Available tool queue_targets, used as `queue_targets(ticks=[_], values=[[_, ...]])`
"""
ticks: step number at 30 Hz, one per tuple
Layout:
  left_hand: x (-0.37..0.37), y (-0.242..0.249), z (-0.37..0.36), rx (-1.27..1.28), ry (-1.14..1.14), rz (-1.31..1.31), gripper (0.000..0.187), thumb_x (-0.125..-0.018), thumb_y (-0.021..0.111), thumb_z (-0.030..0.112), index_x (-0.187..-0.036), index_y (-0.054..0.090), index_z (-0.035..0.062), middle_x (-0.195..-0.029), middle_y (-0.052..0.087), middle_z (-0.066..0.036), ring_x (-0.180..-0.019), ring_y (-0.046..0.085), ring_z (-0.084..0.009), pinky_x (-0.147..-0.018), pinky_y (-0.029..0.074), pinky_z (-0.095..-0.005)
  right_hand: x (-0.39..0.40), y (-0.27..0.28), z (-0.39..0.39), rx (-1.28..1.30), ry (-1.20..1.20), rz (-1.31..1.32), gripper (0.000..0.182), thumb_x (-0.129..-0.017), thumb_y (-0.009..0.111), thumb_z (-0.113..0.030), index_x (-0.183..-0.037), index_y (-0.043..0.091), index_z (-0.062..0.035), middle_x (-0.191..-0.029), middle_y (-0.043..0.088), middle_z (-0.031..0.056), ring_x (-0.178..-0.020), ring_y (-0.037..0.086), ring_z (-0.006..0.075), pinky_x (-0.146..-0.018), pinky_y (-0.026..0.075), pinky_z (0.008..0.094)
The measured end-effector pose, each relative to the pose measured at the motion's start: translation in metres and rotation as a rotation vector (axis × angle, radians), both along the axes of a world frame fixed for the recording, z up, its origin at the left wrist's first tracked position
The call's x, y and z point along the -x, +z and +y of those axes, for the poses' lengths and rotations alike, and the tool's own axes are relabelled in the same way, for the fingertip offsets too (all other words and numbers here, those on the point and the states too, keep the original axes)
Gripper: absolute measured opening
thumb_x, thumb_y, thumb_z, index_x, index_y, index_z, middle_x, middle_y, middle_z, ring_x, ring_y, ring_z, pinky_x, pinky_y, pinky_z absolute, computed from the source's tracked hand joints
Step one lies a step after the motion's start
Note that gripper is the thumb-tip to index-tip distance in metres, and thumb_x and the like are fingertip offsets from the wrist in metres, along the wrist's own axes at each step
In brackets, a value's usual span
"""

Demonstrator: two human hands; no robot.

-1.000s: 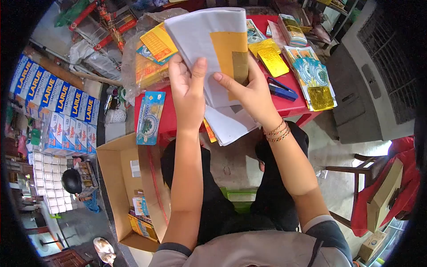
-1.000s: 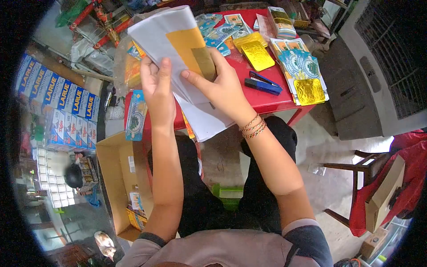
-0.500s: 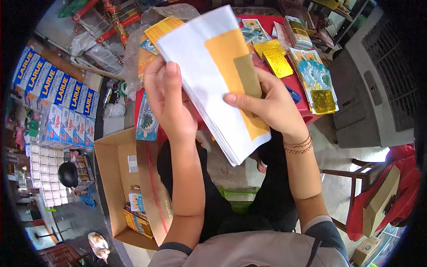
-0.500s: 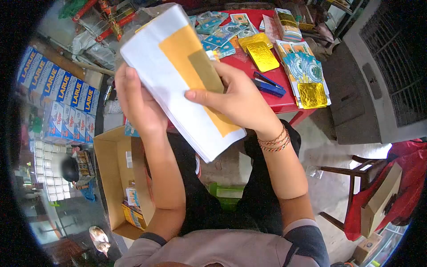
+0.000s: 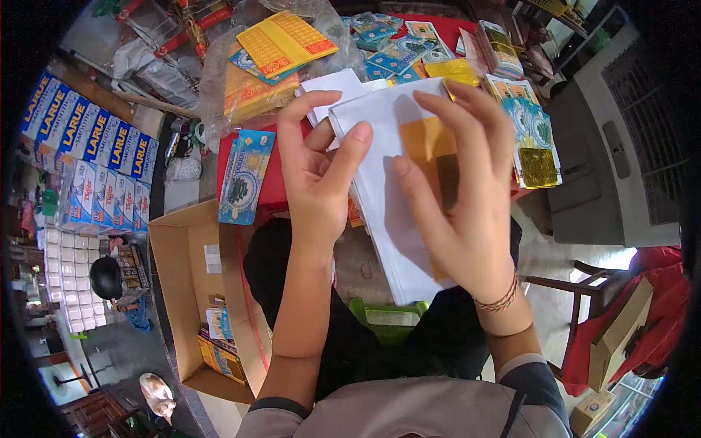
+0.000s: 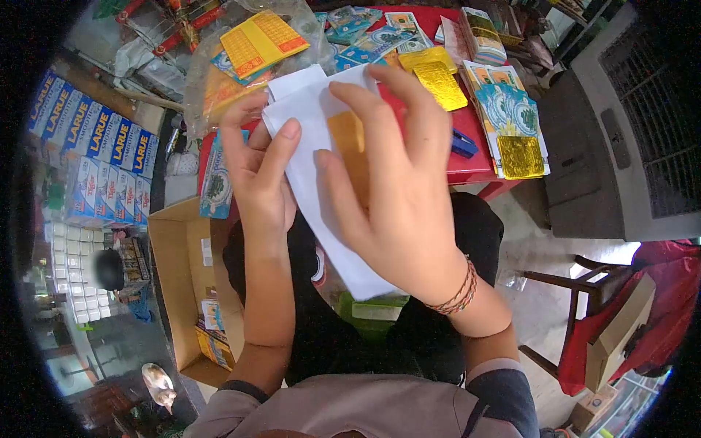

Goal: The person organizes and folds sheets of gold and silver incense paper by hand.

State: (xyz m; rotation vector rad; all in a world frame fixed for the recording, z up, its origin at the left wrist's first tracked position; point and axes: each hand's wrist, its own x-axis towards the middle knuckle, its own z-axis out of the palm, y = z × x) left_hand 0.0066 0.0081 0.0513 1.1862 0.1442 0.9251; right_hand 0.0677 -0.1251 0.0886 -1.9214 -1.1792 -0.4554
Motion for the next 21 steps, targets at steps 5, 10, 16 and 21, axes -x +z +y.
queue_targets(ticks=[5, 10, 16, 21], values=[[0.006, 0.002, -0.003, 0.127, -0.14, 0.034, 0.04, -0.085, 0.062, 0.001, -0.118, 0.039, 0.0072, -0.106, 0.06, -0.017, -0.089, 0.061, -0.0138, -0.071, 0.05, -0.0229, -0.009, -0.017, 0.007, -0.037, 0.208, 0.254, 0.04, -0.089, 0.058, -0.014, -0.124, 0.046, 0.0011, -0.129, 0.038, 0.0249, -0.119, 0.044, 0.0395, -0.098, 0.039, 0.0398], [0.014, 0.002, 0.005, 0.228, -0.189, 0.062, 0.037, -0.088, 0.06, 0.009, -0.118, 0.039, 0.0098, -0.105, 0.06, -0.015, -0.085, 0.062, -0.0158, -0.072, 0.051, -0.0236, -0.006, -0.014, 0.007, -0.025, 0.252, 0.357, 0.044, -0.085, 0.065, -0.019, -0.122, 0.049, 0.0008, -0.128, 0.041, 0.0241, -0.116, 0.047, 0.0392, -0.097, 0.04, 0.0403], [0.021, 0.004, 0.012, 0.267, -0.288, 0.087, 0.033, -0.091, 0.056, 0.015, -0.119, 0.039, 0.0111, -0.103, 0.06, -0.014, -0.084, 0.062, -0.0164, -0.066, 0.056, -0.0295, -0.004, -0.015, 0.007, 0.062, 0.237, 0.287, 0.047, -0.082, 0.068, -0.021, -0.123, 0.053, -0.0046, -0.135, 0.04, 0.0172, -0.123, 0.045, 0.0307, -0.1, 0.037, 0.0372], [0.026, -0.003, 0.022, 0.139, -0.365, 0.108, 0.029, -0.093, 0.056, 0.015, -0.118, 0.041, 0.0111, -0.101, 0.061, -0.013, -0.086, 0.062, -0.0156, -0.064, 0.056, -0.0282, -0.006, -0.022, 0.006, -0.061, 0.379, 0.476, 0.042, -0.081, 0.067, -0.016, -0.119, 0.055, -0.0005, -0.123, 0.049, 0.0231, -0.114, 0.051, 0.0376, -0.097, 0.041, 0.039]])
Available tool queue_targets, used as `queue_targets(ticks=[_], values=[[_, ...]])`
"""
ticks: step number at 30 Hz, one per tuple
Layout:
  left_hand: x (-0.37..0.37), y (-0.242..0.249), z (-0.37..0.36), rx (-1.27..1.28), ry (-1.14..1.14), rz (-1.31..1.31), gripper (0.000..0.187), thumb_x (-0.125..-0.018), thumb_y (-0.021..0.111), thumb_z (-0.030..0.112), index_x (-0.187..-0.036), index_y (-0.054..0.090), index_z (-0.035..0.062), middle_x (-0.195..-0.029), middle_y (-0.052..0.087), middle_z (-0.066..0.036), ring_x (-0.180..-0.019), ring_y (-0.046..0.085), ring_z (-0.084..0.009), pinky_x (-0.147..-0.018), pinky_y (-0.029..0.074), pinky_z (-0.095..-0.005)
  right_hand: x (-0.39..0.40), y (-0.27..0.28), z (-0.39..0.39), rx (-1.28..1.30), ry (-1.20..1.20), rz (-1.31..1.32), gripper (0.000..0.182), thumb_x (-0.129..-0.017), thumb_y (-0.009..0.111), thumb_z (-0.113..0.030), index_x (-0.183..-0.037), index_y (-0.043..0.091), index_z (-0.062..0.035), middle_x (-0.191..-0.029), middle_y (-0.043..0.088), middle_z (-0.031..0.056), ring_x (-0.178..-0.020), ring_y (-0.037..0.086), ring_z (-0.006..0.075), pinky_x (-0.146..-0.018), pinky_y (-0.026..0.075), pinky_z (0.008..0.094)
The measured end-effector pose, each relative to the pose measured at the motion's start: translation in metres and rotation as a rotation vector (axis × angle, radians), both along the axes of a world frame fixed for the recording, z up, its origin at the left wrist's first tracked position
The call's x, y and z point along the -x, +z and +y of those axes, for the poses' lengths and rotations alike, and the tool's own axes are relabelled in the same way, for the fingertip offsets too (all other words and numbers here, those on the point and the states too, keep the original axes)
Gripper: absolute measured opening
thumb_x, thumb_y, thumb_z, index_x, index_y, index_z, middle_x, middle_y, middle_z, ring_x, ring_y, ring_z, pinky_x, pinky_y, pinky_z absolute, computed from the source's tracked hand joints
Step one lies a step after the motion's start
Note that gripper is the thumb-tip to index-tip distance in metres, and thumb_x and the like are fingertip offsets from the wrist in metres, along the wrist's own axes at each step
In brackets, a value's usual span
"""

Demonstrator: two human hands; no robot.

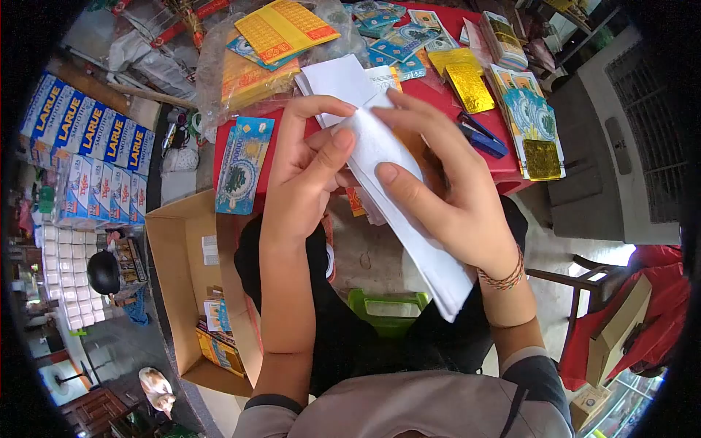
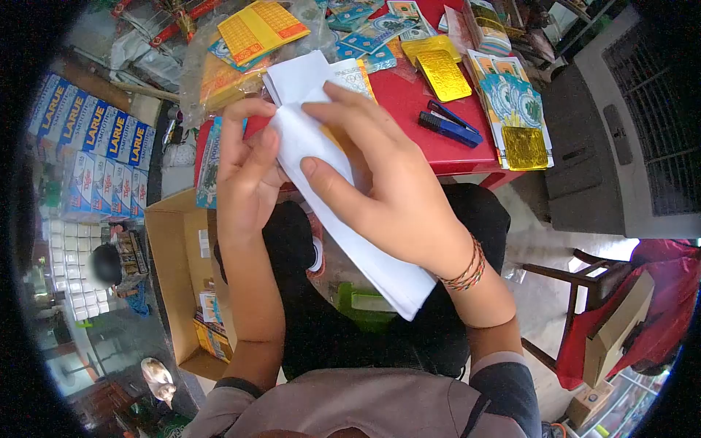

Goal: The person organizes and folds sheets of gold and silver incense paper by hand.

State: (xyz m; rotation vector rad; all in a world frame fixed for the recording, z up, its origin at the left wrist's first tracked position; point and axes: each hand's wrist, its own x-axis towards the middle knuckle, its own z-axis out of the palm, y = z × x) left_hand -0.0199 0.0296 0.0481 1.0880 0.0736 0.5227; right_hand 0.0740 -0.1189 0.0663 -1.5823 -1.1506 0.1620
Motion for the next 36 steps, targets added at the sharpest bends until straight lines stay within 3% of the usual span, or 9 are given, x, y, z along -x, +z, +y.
queue_targets(ticks=[4, 7, 9, 15, 18, 24, 27, 34, 36], values=[[0.0, -0.006, 0.003, -0.059, -0.022, 0.024, 0.029, -0.093, 0.057, 0.017, -0.117, 0.043, 0.0099, -0.099, 0.062, -0.011, -0.086, 0.062, -0.0137, -0.063, 0.053, -0.0246, 0.002, -0.003, 0.0, 0.018, 0.037, 0.06, 0.039, -0.082, 0.066, -0.016, -0.116, 0.057, 0.0007, -0.119, 0.053, 0.0238, -0.109, 0.055, 0.037, -0.094, 0.044, 0.0385], [0.0, -0.005, 0.001, -0.113, -0.033, 0.064, 0.03, -0.094, 0.057, 0.019, -0.118, 0.044, 0.009, -0.097, 0.063, -0.011, -0.084, 0.062, -0.0128, -0.063, 0.052, -0.0235, 0.005, 0.005, -0.002, 0.037, -0.055, -0.131, 0.037, -0.082, 0.068, -0.018, -0.112, 0.058, 0.0018, -0.118, 0.055, 0.0245, -0.106, 0.058, 0.0358, -0.088, 0.047, 0.038], [0.002, -0.002, -0.001, -0.145, -0.056, 0.102, 0.03, -0.094, 0.056, 0.02, -0.119, 0.045, 0.0084, -0.097, 0.064, -0.011, -0.083, 0.062, -0.0124, -0.063, 0.052, -0.0234, 0.008, 0.016, -0.005, 0.162, -0.098, -0.202, 0.033, -0.082, 0.069, -0.02, -0.105, 0.06, 0.0016, -0.104, 0.062, 0.0223, -0.093, 0.064, 0.0335, -0.077, 0.051, 0.0359], [0.001, -0.005, -0.004, -0.132, -0.14, 0.115, 0.033, -0.095, 0.054, 0.023, -0.121, 0.044, 0.006, -0.097, 0.064, -0.012, -0.085, 0.062, -0.0127, -0.066, 0.053, -0.0233, 0.007, 0.006, -0.002, 0.072, -0.144, -0.061, 0.024, -0.082, 0.069, -0.018, -0.095, 0.06, 0.0001, -0.079, 0.067, 0.0178, -0.075, 0.068, 0.0321, -0.064, 0.053, 0.0336], [0.0, -0.008, -0.004, -0.152, -0.139, 0.131, 0.033, -0.095, 0.052, 0.019, -0.122, 0.04, 0.0034, -0.098, 0.062, -0.014, -0.084, 0.064, -0.017, -0.066, 0.057, -0.0294, 0.005, 0.006, -0.004, 0.107, -0.155, -0.075, 0.023, -0.083, 0.067, -0.017, -0.095, 0.059, 0.0011, -0.081, 0.067, 0.0194, -0.078, 0.068, 0.0318, -0.065, 0.053, 0.034], [-0.004, -0.009, -0.008, -0.211, -0.094, 0.134, 0.03, -0.096, 0.051, 0.019, -0.12, 0.042, 0.0029, -0.099, 0.063, -0.014, -0.085, 0.064, -0.0151, -0.069, 0.056, -0.0267, 0.006, 0.012, -0.002, 0.267, -0.215, -0.034, 0.019, -0.085, 0.064, -0.017, -0.093, 0.059, -0.0004, -0.073, 0.063, 0.0188, -0.067, 0.065, 0.0345, -0.057, 0.05, 0.0375], [-0.005, -0.01, -0.01, -0.193, -0.103, 0.102, 0.03, -0.096, 0.051, 0.02, -0.119, 0.043, 0.0027, -0.1, 0.064, -0.013, -0.085, 0.064, -0.0141, -0.069, 0.055, -0.0256, 0.005, 0.0, 0.002, 0.137, -0.212, -0.16, 0.018, -0.086, 0.062, -0.018, -0.092, 0.059, -0.0013, -0.07, 0.061, 0.0187, -0.062, 0.062, 0.035, -0.052, 0.047, 0.0385], [-0.005, -0.011, -0.009, -0.215, -0.106, 0.117, 0.029, -0.097, 0.051, 0.02, -0.119, 0.044, 0.0033, -0.1, 0.064, -0.012, -0.087, 0.063, -0.0121, -0.065, 0.054, -0.0225, 0.004, 0.008, 0.0, 0.284, -0.251, -0.036, 0.024, -0.084, 0.066, -0.021, -0.094, 0.058, -0.0012, -0.071, 0.061, 0.0194, -0.064, 0.063, 0.035, -0.053, 0.047, 0.0379], [-0.005, -0.011, -0.008, -0.217, -0.101, 0.111, 0.029, -0.096, 0.051, 0.021, -0.119, 0.044, 0.0034, -0.1, 0.064, -0.012, -0.086, 0.063, -0.0116, -0.064, 0.053, -0.0219, 0.007, 0.008, 0.0, 0.292, -0.216, -0.064, 0.02, -0.087, 0.065, -0.015, -0.094, 0.057, 0.002, -0.077, 0.067, 0.0114, -0.073, 0.062, 0.0084, -0.065, 0.048, 0.0246]])
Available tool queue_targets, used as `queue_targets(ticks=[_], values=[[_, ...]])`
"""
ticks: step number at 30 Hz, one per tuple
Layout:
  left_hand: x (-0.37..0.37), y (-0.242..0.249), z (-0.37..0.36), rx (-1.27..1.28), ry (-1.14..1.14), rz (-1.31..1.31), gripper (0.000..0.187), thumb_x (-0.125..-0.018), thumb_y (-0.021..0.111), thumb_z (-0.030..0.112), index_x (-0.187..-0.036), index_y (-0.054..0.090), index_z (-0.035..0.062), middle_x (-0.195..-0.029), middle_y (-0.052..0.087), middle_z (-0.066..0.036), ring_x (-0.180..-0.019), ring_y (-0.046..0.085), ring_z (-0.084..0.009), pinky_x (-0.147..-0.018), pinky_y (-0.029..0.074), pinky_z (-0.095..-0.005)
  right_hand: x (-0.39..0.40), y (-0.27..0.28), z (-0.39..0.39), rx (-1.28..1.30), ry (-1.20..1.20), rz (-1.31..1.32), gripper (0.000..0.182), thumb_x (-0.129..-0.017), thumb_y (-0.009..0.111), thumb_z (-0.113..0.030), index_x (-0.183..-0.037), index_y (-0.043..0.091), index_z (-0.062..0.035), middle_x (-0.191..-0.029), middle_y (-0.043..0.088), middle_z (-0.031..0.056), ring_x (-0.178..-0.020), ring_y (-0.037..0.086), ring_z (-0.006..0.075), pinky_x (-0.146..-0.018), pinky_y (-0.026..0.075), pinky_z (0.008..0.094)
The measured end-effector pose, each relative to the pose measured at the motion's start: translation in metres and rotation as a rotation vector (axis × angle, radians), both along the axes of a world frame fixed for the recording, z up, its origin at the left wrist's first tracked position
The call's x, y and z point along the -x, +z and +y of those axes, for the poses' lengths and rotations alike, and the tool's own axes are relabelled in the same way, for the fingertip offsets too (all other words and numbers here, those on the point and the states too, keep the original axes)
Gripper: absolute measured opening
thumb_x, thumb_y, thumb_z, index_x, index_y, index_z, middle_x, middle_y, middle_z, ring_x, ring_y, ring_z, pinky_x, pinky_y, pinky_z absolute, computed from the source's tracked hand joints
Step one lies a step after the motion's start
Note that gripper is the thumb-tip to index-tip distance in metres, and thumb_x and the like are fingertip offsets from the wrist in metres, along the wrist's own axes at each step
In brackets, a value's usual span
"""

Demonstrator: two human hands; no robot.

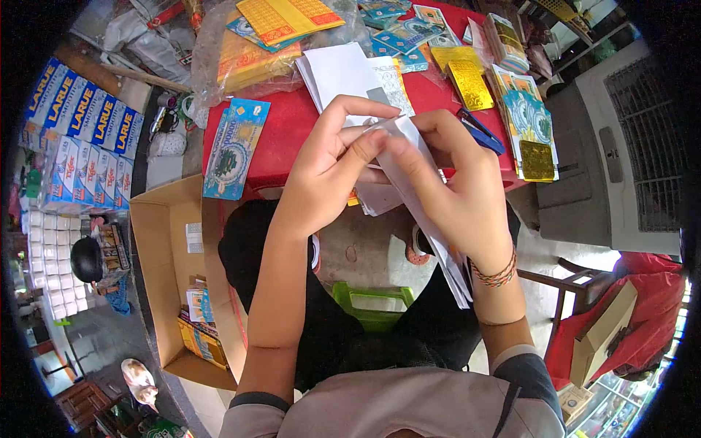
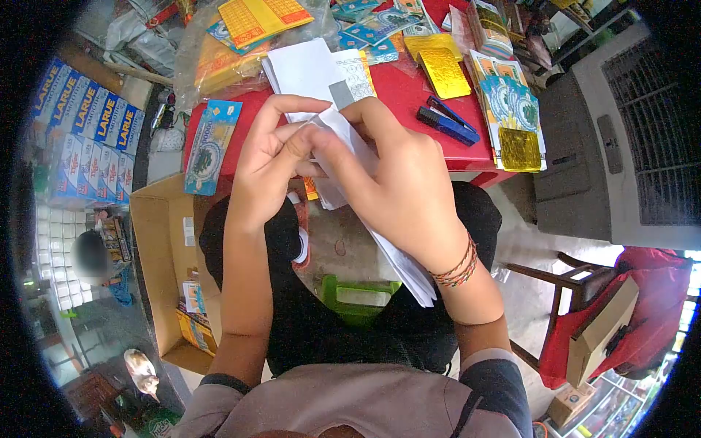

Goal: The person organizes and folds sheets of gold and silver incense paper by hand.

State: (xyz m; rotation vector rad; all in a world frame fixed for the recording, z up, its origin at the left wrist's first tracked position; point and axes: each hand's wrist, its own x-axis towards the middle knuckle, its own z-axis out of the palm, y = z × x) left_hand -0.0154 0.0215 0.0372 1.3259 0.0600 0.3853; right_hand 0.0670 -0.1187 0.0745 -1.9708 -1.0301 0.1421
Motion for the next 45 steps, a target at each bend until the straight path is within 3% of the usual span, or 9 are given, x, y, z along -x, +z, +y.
queue_targets(ticks=[1, 3, 8, 11, 22, 27, 33, 38, 45], values=[[0.001, 0.0, 0.001, -0.022, -0.003, 0.006, 0.029, -0.096, 0.051, 0.021, -0.119, 0.044, 0.0036, -0.1, 0.065, -0.012, -0.086, 0.063, -0.0114, -0.064, 0.053, -0.0218, -0.001, -0.004, 0.001, 0.0, 0.0, 0.0, 0.02, -0.087, 0.065, -0.015, -0.094, 0.057, 0.002, -0.077, 0.067, 0.0114, -0.073, 0.062, 0.0084, -0.065, 0.048, 0.0246], [0.001, 0.0, 0.001, -0.043, -0.006, 0.012, 0.029, -0.096, 0.051, 0.021, -0.119, 0.044, 0.0038, -0.1, 0.065, -0.011, -0.085, 0.063, -0.0112, -0.063, 0.053, -0.0216, -0.005, -0.014, 0.003, -0.129, 0.016, -0.052, 0.023, -0.084, 0.066, -0.02, -0.094, 0.057, -0.0004, -0.073, 0.062, 0.0205, -0.065, 0.064, 0.0348, -0.053, 0.047, 0.0373], [0.002, 0.0, 0.003, -0.04, -0.049, 0.014, 0.025, -0.098, 0.048, 0.015, -0.119, 0.044, 0.0029, -0.1, 0.063, -0.013, -0.089, 0.062, -0.012, -0.073, 0.053, -0.0248, -0.007, -0.006, 0.0, -0.046, 0.003, 0.043, 0.026, -0.084, 0.067, -0.021, -0.097, 0.056, -0.0006, -0.076, 0.064, 0.0205, -0.066, 0.064, 0.0354, -0.055, 0.048, 0.0364], [0.001, 0.0, 0.001, -0.025, -0.013, 0.028, 0.029, -0.097, 0.051, 0.021, -0.12, 0.044, 0.0045, -0.097, 0.065, -0.009, -0.081, 0.063, -0.0098, -0.062, 0.052, -0.0205, -0.005, -0.001, 0.001, -0.074, -0.011, 0.138, 0.03, -0.084, 0.067, -0.022, -0.102, 0.054, -0.0019, -0.076, 0.065, 0.0201, -0.065, 0.064, 0.0359, -0.054, 0.048, 0.0369], [0.0, -0.001, 0.002, -0.014, -0.032, 0.023, 0.026, -0.097, 0.049, 0.018, -0.119, 0.045, 0.0035, -0.104, 0.062, -0.011, -0.089, 0.062, -0.0117, -0.069, 0.053, -0.0232, -0.005, -0.002, 0.002, -0.048, -0.011, 0.02, 0.043, -0.082, 0.068, -0.024, -0.116, 0.047, -0.0069, -0.072, 0.063, 0.0186, -0.064, 0.063, 0.0375, -0.051, 0.046, 0.0381], [0.003, 0.003, 0.004, -0.028, -0.037, 0.031, 0.026, -0.097, 0.049, 0.017, -0.119, 0.045, 0.0033, -0.103, 0.062, -0.012, -0.089, 0.062, -0.0118, -0.069, 0.053, -0.0227, -0.002, 0.007, 0.001, -0.007, -0.032, 0.249, 0.048, -0.082, 0.068, -0.024, -0.121, 0.044, -0.0084, -0.075, 0.064, 0.0212, -0.066, 0.064, 0.0383, -0.053, 0.048, 0.0405], [0.003, 0.002, 0.006, -0.029, -0.038, 0.03, 0.025, -0.098, 0.047, 0.015, -0.119, 0.044, 0.0024, -0.103, 0.062, -0.013, -0.089, 0.063, -0.0133, -0.069, 0.054, -0.0244, -0.005, -0.012, 0.005, -0.113, 0.021, -0.053, 0.051, -0.081, 0.069, -0.025, -0.123, 0.044, -0.0096, -0.08, 0.064, 0.0239, -0.07, 0.064, 0.0401, -0.057, 0.05, 0.0411], [0.001, -0.001, 0.003, 0.02, -0.018, -0.008, 0.028, -0.096, 0.051, 0.017, -0.119, 0.044, 0.0019, -0.106, 0.061, -0.013, -0.086, 0.063, -0.0121, -0.063, 0.055, -0.0236, -0.004, -0.01, 0.005, -0.108, 0.023, -0.026, 0.049, -0.082, 0.068, -0.023, -0.122, 0.044, -0.0105, -0.08, 0.064, 0.0241, -0.071, 0.064, 0.0411, -0.056, 0.05, 0.0424], [0.002, 0.0, 0.003, -0.016, -0.017, 0.031, 0.027, -0.097, 0.05, 0.018, -0.119, 0.045, 0.003, -0.104, 0.062, -0.013, -0.089, 0.062, -0.0126, -0.068, 0.053, -0.0238, -0.009, -0.013, 0.003, -0.129, 0.04, 0.047, 0.039, -0.086, 0.064, -0.02, -0.12, 0.046, -0.0097, -0.074, 0.063, 0.022, -0.066, 0.064, 0.0385, -0.054, 0.048, 0.0378]])
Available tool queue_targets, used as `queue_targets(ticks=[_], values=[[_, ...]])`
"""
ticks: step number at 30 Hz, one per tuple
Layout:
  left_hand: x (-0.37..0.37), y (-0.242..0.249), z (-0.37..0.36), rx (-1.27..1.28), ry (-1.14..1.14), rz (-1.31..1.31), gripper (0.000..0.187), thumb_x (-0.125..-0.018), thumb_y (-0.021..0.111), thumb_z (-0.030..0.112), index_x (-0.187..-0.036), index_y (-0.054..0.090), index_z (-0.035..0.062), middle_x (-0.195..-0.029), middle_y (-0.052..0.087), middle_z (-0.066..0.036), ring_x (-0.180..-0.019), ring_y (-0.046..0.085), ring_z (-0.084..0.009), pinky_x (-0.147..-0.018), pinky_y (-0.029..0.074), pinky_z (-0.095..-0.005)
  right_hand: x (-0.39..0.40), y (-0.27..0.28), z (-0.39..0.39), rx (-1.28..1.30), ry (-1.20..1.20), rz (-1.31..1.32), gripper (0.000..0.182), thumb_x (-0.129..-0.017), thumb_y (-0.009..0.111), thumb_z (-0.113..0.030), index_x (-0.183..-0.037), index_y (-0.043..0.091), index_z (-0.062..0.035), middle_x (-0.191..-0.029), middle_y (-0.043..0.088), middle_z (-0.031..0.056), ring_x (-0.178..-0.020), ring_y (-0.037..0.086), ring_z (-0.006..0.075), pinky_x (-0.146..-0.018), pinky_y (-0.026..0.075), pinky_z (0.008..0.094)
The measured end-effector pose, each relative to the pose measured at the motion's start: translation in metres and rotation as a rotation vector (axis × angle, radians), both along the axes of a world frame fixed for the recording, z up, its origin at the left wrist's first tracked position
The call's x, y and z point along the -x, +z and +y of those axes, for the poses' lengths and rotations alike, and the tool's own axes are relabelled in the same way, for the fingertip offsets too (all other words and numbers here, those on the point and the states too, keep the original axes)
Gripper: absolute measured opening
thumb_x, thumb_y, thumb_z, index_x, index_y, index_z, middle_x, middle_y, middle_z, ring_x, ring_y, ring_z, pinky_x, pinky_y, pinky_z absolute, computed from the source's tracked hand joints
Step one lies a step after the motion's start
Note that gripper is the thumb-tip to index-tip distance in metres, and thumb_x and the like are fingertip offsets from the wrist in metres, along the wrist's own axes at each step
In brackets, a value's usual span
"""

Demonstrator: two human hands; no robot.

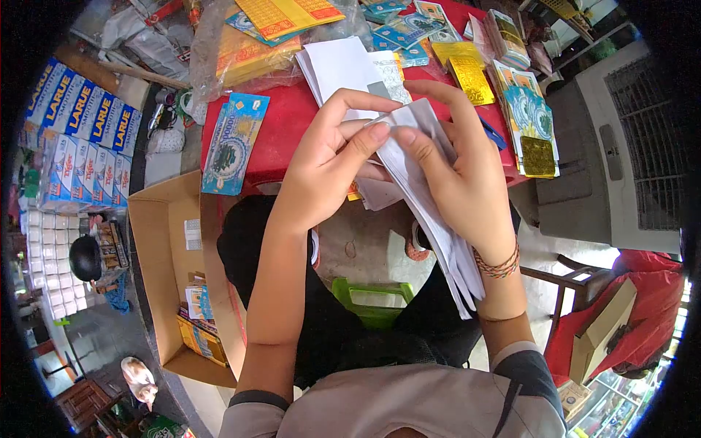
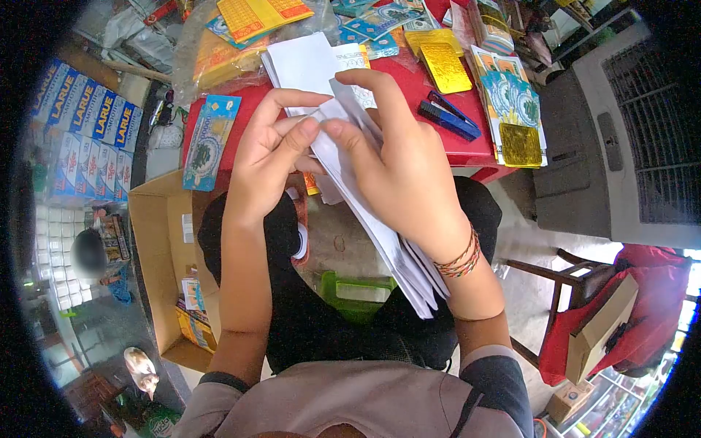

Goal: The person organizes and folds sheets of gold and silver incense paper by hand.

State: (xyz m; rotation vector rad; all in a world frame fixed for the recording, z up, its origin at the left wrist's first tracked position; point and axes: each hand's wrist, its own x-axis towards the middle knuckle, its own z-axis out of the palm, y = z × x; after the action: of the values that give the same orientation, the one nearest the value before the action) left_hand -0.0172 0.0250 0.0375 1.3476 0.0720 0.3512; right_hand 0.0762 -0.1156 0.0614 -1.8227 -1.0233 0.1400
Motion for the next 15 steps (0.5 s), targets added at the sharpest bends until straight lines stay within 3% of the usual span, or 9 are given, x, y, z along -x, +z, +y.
queue_targets(ticks=[3, 7, 12, 15], values=[[0.0, 0.001, 0.001, -0.005, -0.024, 0.018, 0.027, -0.097, 0.05, 0.018, -0.119, 0.045, 0.0031, -0.101, 0.063, -0.011, -0.088, 0.062, -0.0124, -0.069, 0.053, -0.024, -0.003, -0.001, 0.0, -0.041, 0.003, 0.183, 0.037, -0.088, 0.061, -0.02, -0.12, 0.047, -0.0085, -0.07, 0.062, 0.0202, -0.062, 0.064, 0.0359, -0.052, 0.046, 0.0357], [0.0, 0.001, 0.0, -0.01, -0.006, 0.006, 0.026, -0.097, 0.05, 0.018, -0.119, 0.046, 0.0034, -0.1, 0.064, -0.011, -0.086, 0.062, -0.0117, -0.068, 0.053, -0.0234, 0.006, 0.01, 0.0, -0.024, -0.013, 0.198, 0.039, -0.088, 0.062, -0.022, -0.12, 0.047, -0.0076, -0.071, 0.062, 0.0202, -0.062, 0.064, 0.0349, -0.053, 0.047, 0.0355], [0.001, 0.002, 0.001, -0.043, 0.001, -0.001, 0.026, -0.097, 0.049, 0.019, -0.119, 0.046, 0.004, -0.102, 0.064, -0.012, -0.088, 0.062, -0.0114, -0.067, 0.053, -0.0227, 0.001, -0.003, 0.004, -0.033, -0.028, -0.107, 0.046, -0.083, 0.068, -0.027, -0.119, 0.048, -0.0074, -0.073, 0.063, 0.0204, -0.064, 0.065, 0.036, -0.055, 0.048, 0.0352], [0.0, -0.001, -0.001, -0.034, 0.029, -0.02, 0.026, -0.097, 0.049, 0.019, -0.119, 0.046, 0.0043, -0.104, 0.063, -0.011, -0.088, 0.062, -0.0113, -0.067, 0.053, -0.0222, -0.003, -0.01, 0.005, -0.094, -0.008, -0.16, 0.047, -0.082, 0.069, -0.025, -0.12, 0.048, -0.007, -0.071, 0.062, 0.0192, -0.062, 0.064, 0.0341, -0.053, 0.046, 0.0337]])
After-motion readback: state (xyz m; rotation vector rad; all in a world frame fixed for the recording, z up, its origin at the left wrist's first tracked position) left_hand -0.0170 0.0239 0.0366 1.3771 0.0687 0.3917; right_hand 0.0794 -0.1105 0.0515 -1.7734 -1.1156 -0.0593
